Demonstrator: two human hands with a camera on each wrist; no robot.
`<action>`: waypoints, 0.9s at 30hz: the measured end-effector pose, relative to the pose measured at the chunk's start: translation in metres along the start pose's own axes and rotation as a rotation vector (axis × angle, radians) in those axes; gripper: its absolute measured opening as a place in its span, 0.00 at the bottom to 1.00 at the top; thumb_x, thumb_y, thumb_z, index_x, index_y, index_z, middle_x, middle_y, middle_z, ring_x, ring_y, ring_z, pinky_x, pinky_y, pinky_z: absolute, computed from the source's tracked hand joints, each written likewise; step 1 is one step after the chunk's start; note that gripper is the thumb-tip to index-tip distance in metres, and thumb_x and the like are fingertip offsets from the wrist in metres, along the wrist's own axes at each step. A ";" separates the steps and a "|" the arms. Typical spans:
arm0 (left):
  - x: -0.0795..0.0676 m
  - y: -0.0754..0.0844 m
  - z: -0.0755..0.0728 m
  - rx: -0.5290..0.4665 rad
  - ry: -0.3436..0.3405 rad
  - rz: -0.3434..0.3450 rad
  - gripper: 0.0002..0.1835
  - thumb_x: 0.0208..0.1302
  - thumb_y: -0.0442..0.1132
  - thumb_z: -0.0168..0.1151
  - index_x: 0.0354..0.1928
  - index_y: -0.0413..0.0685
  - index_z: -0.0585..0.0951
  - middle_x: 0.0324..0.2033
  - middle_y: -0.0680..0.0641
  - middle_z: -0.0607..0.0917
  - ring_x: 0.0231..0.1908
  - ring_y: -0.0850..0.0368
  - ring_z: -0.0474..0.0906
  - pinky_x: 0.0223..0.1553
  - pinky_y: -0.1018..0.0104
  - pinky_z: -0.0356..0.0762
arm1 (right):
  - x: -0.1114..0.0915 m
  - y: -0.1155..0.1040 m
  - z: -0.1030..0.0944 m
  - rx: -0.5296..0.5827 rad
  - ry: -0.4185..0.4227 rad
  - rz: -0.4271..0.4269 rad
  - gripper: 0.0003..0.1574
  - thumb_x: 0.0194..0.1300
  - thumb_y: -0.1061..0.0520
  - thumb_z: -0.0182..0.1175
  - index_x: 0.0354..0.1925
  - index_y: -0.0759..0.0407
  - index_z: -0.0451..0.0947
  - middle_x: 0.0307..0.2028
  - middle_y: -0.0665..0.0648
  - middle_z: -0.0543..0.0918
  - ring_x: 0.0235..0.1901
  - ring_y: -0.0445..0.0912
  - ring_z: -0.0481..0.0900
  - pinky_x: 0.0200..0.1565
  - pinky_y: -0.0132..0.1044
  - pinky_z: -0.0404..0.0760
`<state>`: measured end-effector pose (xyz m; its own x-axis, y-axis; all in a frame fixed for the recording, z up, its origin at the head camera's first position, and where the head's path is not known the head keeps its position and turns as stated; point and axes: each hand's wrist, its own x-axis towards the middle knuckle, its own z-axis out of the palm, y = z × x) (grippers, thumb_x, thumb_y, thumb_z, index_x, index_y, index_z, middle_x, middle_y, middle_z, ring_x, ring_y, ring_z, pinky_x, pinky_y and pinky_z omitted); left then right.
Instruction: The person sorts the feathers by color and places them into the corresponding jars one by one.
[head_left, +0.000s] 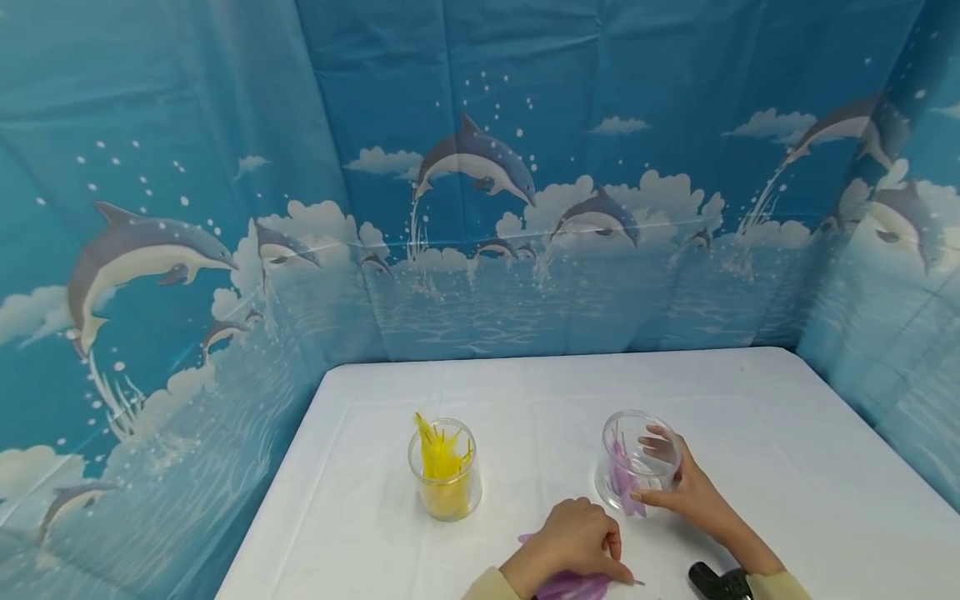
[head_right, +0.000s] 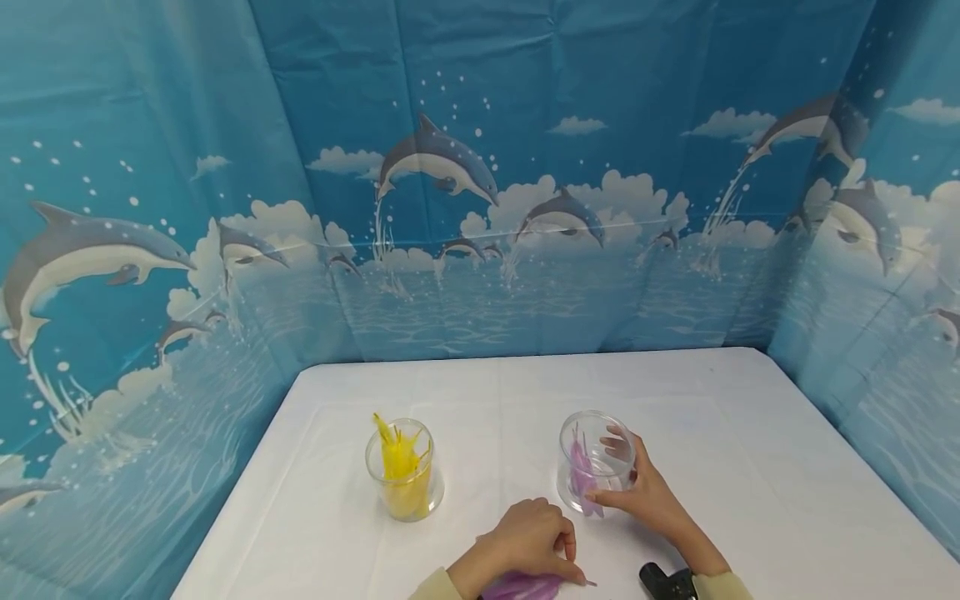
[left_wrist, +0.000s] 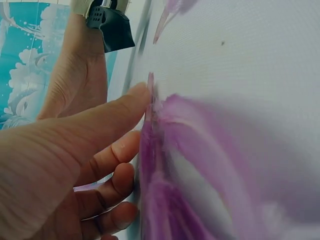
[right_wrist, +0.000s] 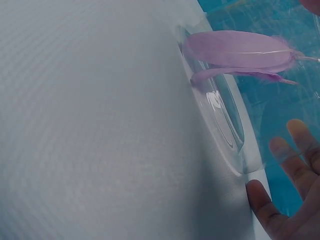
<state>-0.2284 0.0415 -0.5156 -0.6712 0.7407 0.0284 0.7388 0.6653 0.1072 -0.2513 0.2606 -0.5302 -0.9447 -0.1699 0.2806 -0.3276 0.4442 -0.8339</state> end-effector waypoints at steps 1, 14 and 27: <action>0.000 0.000 -0.001 0.010 0.001 0.003 0.15 0.45 0.69 0.65 0.20 0.73 0.79 0.13 0.70 0.65 0.22 0.73 0.59 0.24 0.81 0.55 | 0.001 0.000 0.000 0.000 0.000 -0.003 0.62 0.48 0.57 0.75 0.70 0.55 0.46 0.62 0.69 0.66 0.59 0.64 0.65 0.52 0.68 0.65; 0.002 0.003 -0.008 0.124 0.006 0.081 0.06 0.48 0.56 0.68 0.19 0.73 0.81 0.19 0.67 0.67 0.24 0.71 0.60 0.24 0.79 0.54 | 0.005 -0.002 -0.003 0.009 -0.008 0.008 0.62 0.48 0.57 0.75 0.70 0.54 0.46 0.63 0.67 0.66 0.59 0.63 0.65 0.53 0.66 0.65; 0.003 0.002 -0.003 0.049 -0.008 0.037 0.07 0.46 0.56 0.67 0.17 0.71 0.80 0.16 0.69 0.68 0.21 0.73 0.60 0.24 0.80 0.57 | 0.000 0.000 -0.001 0.001 -0.006 0.017 0.62 0.48 0.57 0.75 0.70 0.54 0.46 0.63 0.68 0.66 0.59 0.64 0.66 0.53 0.61 0.69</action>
<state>-0.2286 0.0445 -0.5120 -0.6432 0.7653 0.0239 0.7652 0.6412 0.0578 -0.2512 0.2615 -0.5299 -0.9499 -0.1675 0.2640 -0.3119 0.4466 -0.8386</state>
